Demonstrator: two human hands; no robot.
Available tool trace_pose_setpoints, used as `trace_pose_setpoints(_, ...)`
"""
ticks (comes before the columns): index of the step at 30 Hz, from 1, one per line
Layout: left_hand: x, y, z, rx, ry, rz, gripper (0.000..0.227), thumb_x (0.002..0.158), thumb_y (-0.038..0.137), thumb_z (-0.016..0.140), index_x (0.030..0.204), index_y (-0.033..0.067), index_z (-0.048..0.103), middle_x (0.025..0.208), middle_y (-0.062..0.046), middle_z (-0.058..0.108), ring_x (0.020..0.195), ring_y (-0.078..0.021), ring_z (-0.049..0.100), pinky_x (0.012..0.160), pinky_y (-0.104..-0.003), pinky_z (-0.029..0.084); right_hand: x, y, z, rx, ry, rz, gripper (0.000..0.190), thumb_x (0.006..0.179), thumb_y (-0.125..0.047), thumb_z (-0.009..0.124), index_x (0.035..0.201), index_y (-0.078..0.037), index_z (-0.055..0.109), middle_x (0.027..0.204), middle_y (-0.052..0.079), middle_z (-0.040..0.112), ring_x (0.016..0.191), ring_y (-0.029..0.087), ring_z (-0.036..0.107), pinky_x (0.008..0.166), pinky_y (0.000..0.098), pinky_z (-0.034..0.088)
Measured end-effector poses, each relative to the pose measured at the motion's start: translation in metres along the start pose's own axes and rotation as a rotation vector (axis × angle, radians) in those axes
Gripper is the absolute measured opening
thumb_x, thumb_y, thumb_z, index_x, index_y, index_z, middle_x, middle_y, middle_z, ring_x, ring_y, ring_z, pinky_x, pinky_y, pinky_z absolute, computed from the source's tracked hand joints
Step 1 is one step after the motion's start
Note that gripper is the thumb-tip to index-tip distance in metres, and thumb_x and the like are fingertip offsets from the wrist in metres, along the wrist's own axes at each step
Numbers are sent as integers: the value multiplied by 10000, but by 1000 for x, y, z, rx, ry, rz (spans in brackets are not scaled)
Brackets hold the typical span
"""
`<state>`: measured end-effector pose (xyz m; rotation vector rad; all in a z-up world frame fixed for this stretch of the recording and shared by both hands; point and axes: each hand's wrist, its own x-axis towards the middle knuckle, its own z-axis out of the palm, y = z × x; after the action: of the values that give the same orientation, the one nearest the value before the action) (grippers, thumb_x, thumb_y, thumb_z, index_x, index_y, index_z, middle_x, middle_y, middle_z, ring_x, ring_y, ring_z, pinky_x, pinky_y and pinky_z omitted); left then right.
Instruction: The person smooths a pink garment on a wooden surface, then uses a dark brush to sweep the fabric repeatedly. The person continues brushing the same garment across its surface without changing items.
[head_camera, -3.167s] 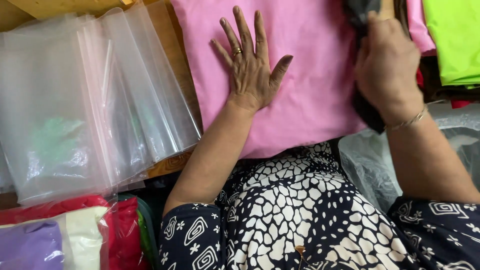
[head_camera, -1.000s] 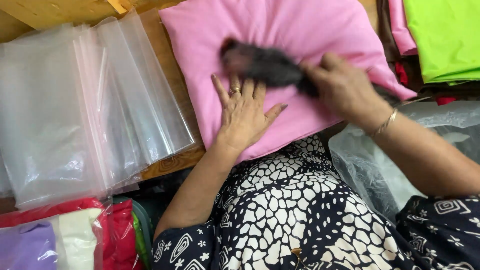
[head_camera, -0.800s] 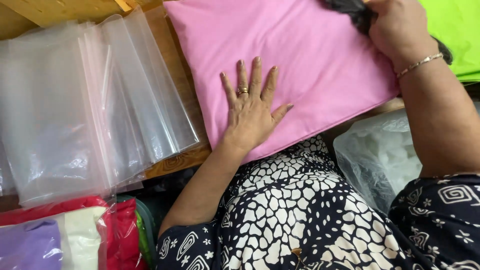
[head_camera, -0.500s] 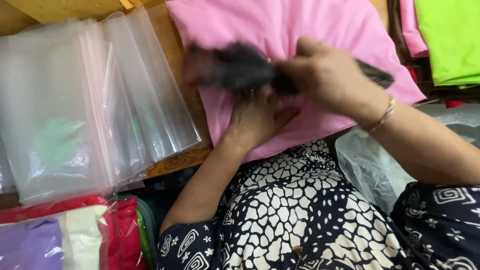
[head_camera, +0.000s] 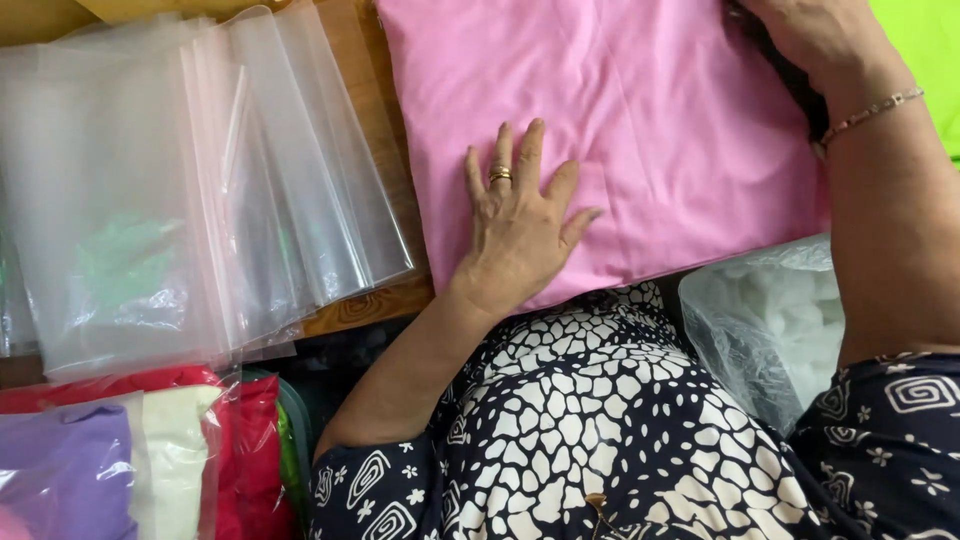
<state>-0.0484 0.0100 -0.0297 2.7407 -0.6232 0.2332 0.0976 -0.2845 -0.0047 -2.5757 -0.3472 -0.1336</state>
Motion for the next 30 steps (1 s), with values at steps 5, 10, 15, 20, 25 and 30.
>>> trace_pose_setpoints(5,-7,21,20,263,-16,-20,504,747,213,585,1241,151,506,1262,-212,437,1056,-331,497,832,-419,416,-17,51,29,-133,12,158,207,821,-209,697,815,-40,578,683,64,490,680,170,431,515,394,331)
trace_pose_setpoints(10,8,-6,2,269,251,-24,225,663,152,734,877,104,681,1178,-164,507,1075,-367,457,899,-565,294,-73,5,20,-258,-153,163,216,736,-128,649,875,31,603,744,250,612,679,390,579,573,467,432)
trace_pose_setpoints(15,12,-33,-33,314,98,-335,529,693,118,746,1184,87,552,1473,-260,242,1350,-515,162,1052,-727,15,-125,-55,-12,-156,-571,161,170,766,-171,669,874,-58,601,731,70,679,649,168,568,633,324,461)
trace_pose_setpoints(20,10,-4,-26,280,21,-333,728,1031,634,434,1525,209,110,1531,-194,-41,1440,-474,42,1109,-704,5,-142,-113,-29,-25,-78,-76,473,902,-147,603,1330,28,507,1086,205,503,947,349,538,831,401,413)
trace_pose_setpoints(25,-1,13,19,249,121,-182,789,872,747,292,1467,230,244,1539,-174,133,1419,-421,70,1083,-716,18,-140,-129,26,-25,-32,-498,480,874,47,564,1347,-11,508,957,156,459,740,286,515,612,390,482)
trace_pose_setpoints(30,1,8,24,346,-40,-220,830,870,779,232,1503,260,94,1562,-145,67,1430,-424,67,1088,-682,6,-86,-51,71,-247,69,-528,287,855,-130,519,1098,-178,665,777,95,456,669,347,560,561,426,471)
